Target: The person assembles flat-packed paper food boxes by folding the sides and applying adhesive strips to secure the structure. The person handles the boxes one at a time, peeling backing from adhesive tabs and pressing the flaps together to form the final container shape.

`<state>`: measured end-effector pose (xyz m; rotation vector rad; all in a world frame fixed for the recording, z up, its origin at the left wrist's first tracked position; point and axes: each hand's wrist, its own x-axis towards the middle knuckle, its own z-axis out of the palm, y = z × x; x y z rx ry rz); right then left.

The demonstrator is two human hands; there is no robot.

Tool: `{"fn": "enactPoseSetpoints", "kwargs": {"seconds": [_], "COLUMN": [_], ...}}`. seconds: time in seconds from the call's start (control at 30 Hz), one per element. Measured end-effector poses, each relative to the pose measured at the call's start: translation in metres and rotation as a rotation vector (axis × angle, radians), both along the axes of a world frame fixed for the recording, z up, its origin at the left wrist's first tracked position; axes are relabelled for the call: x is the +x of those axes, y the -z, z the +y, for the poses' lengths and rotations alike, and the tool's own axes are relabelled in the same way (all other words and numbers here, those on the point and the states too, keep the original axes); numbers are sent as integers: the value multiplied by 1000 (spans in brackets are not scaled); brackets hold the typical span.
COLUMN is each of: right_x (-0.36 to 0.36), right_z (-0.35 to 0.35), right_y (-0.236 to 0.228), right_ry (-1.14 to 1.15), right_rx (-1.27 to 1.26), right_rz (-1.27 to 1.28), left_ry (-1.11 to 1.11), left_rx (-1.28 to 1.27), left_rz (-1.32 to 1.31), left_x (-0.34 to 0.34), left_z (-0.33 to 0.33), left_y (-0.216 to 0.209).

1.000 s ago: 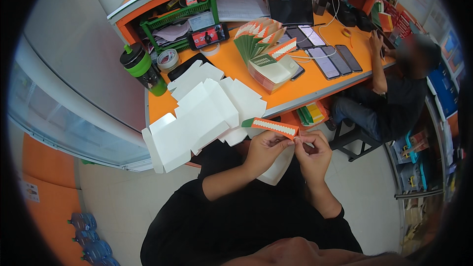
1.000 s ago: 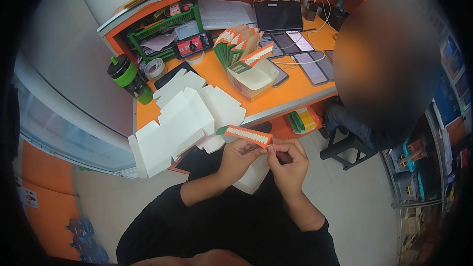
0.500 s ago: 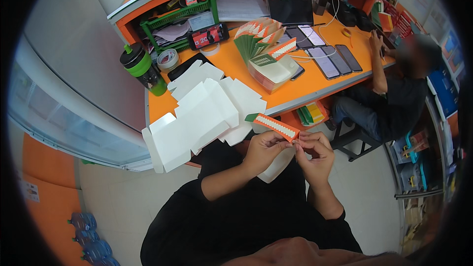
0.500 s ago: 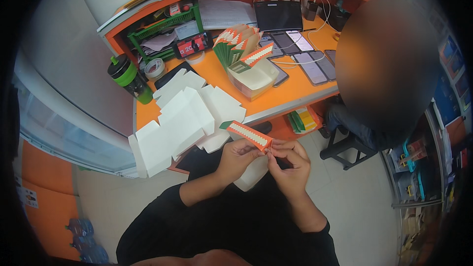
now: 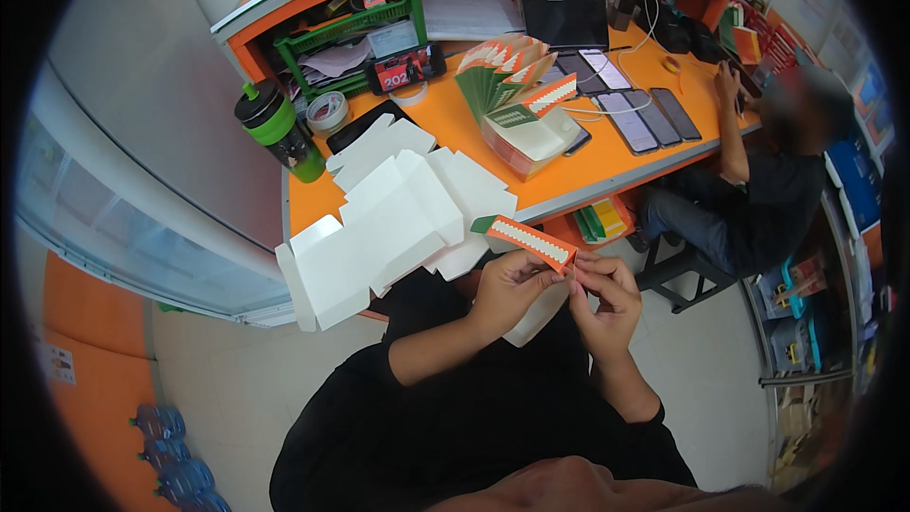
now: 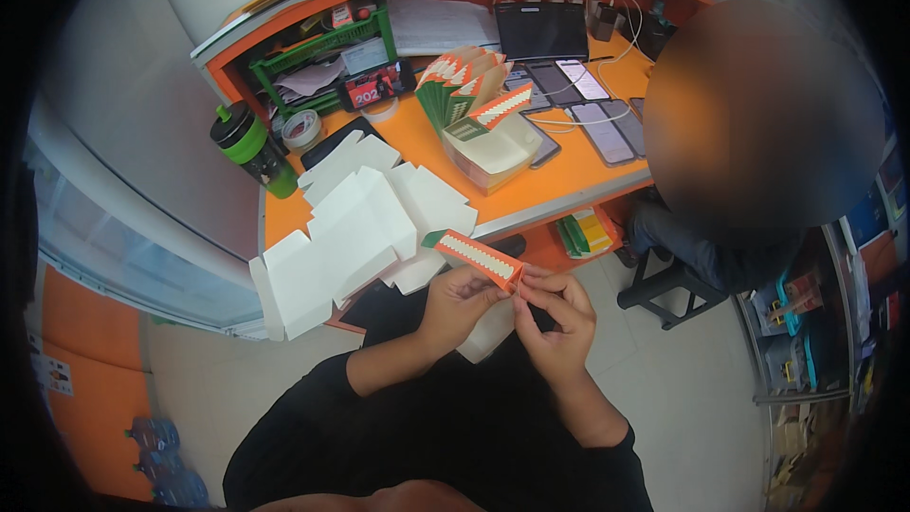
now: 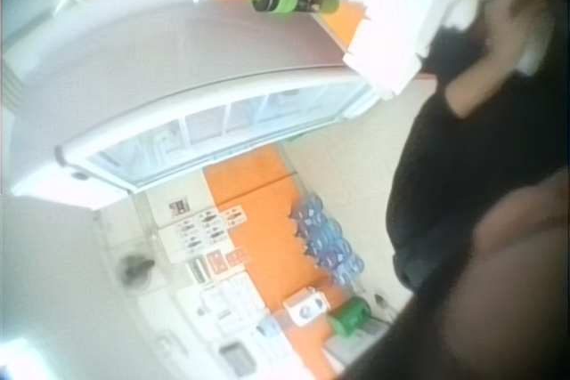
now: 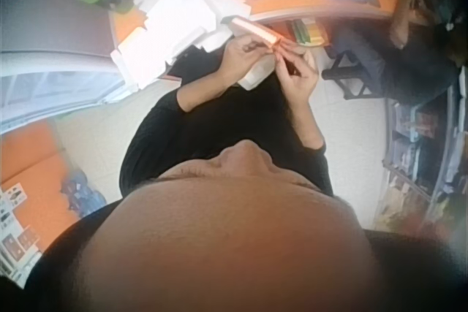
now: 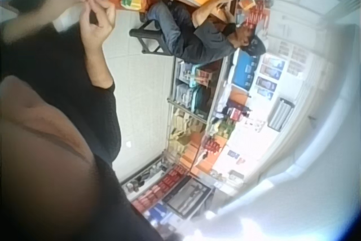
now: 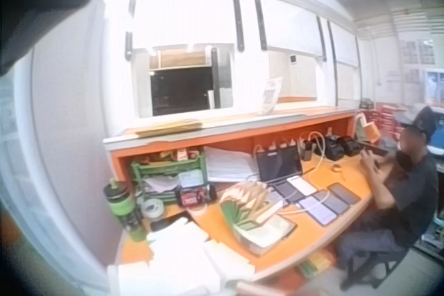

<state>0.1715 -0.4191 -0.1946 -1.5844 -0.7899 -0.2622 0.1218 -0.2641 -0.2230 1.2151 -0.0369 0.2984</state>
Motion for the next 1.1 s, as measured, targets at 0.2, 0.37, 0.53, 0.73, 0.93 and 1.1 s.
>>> {"fn": "enactPoseSetpoints", "kwargs": {"seconds": [0.2,0.37,0.53,0.73,0.93,1.1], "right_x": [-6,-3,-1,-10,9,61], "right_z": [-2,-10,-9,-3,-22,-79], "right_y": [-2,0,1,7,13,46], "right_ry": [-8,9,38,125,-56,165], "right_rx": [146,36,-19,-75,149,-63], "right_rz": [224,104,-111,-352,-169,404], "left_ry": [25,118,129,148,333,579], "left_rx": [-4,-67,-108,-58,-83,430], "left_rz": [33,20,6,-114,48,-272], "left_x": [1,2,1,0,-9,-12], "left_z": [1,0,-4,-1,-3,1], "left_y": [0,4,-5,-7,-18,-35]}}
